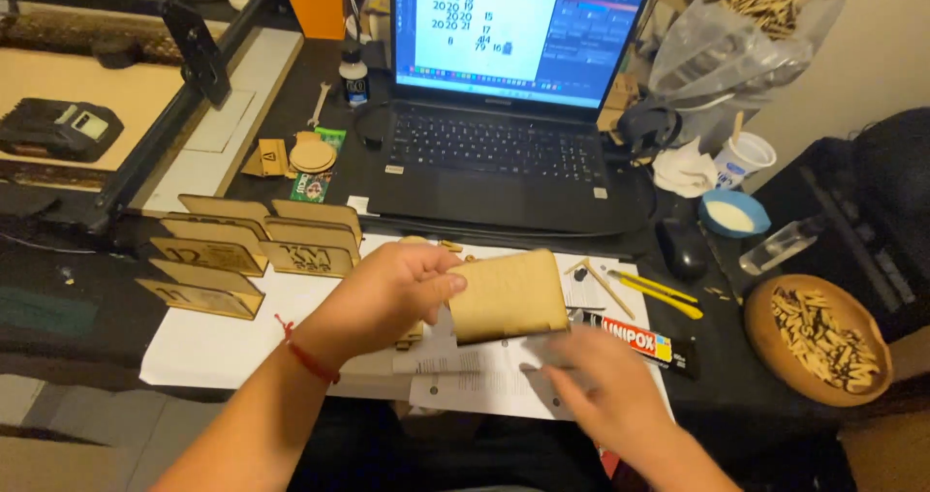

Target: Assembling laser-cut wooden box components by applying glue to the joints and pressing the pieces together.

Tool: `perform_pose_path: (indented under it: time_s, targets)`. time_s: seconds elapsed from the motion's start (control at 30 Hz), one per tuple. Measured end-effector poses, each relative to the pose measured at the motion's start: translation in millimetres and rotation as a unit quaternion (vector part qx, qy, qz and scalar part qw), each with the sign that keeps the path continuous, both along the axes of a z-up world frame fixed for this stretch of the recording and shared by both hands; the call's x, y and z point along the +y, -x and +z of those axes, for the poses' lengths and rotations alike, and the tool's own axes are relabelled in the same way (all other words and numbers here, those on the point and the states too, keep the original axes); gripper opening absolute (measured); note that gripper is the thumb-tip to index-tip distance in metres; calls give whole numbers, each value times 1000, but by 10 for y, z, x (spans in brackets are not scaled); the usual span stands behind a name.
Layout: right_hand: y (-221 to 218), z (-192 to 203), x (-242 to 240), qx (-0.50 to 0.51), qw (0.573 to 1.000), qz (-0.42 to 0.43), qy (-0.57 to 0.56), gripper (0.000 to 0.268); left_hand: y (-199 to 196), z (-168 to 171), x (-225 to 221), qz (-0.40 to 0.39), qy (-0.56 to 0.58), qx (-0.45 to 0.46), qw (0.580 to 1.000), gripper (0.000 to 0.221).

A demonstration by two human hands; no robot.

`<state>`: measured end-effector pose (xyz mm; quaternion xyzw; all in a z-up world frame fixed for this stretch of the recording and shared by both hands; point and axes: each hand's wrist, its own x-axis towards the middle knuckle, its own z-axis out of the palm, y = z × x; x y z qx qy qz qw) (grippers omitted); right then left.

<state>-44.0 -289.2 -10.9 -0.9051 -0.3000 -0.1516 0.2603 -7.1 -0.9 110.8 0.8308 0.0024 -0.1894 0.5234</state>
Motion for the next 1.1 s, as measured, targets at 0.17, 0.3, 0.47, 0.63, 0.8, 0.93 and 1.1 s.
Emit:
perform_pose_path:
  time_s: [0.17,0.3,0.47,0.63,0.8,0.93,1.1]
  targets:
    - [-27,635,-142,-37,996,15,-86,104,181,184,-16,-36,28,-22,999,27]
    - [-44,914,-165,-32,983,79,-162,82,308,334,-1,-81,31,-103,991,27]
    - [110,1237,-99,39,974,154,-162,122,525,659,-52,-144,-107,-102,979,30]
    - [364,1475,34,39,981,179,-70,102,633,639,-38,-235,-105,-184,949,31]
    - [536,1439,49,-60,975,191,-95,91,916,568,-155,-178,-170,-282,927,27]
    - [636,1399,56,-94,977,155,-114,86,1170,472,-290,-190,-186,-508,819,137]
    - [858,1453,120,-100,974,167,-116,93,1413,360,-463,-126,-202,-654,718,77]
